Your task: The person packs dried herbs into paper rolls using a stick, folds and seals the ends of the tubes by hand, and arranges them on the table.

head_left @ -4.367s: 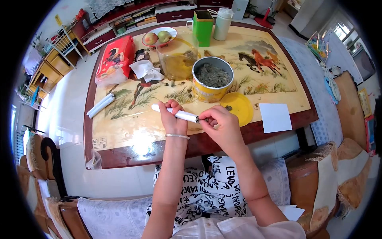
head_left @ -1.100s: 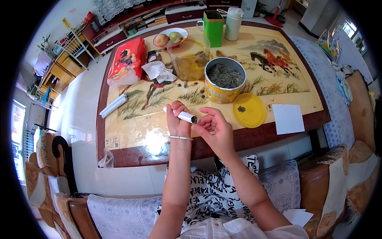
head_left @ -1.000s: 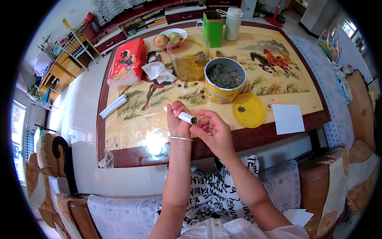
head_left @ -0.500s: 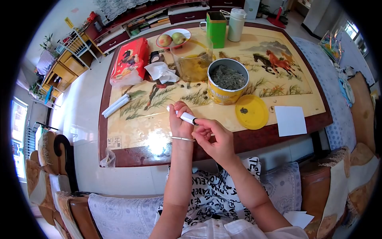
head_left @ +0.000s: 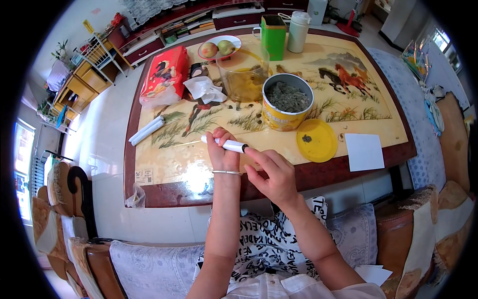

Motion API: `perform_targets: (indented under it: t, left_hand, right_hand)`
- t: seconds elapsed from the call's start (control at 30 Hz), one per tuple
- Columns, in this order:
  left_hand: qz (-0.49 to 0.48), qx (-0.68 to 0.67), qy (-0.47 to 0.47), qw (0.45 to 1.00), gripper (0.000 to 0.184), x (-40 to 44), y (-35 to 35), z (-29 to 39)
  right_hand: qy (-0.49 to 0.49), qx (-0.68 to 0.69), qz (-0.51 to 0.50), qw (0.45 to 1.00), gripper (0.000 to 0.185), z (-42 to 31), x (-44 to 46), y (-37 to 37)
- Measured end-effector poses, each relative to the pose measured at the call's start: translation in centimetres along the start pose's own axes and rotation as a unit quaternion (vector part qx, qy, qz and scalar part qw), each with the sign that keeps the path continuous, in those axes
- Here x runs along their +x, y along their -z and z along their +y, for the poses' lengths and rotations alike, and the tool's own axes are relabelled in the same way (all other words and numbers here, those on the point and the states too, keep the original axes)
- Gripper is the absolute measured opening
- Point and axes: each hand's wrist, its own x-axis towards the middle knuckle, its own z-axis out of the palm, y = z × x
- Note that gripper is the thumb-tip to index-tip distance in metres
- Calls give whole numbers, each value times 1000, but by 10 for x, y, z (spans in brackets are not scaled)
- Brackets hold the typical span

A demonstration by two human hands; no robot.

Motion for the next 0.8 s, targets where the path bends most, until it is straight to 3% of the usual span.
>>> perform_targets:
  t: [0.47,0.67,0.73,0.8]
  left_hand:
    - [-16,-1,17,1000,37,-2,-4,-1]
    - [-15,35,-4,999,38,3,4,6]
    - [-12,50,-12,999,38,3,4,7]
    - [-8,31,1,999,38,5,2,8]
  right_hand:
    - [-21,21,-40,999,40,-3,3,-3]
    - [-76,15,-69,995,37,0,3,-5]
    - [-144,110,-87,980,36,2,-1,-6]
    - [-143,124,-48,981,35,-2,-2,-2]
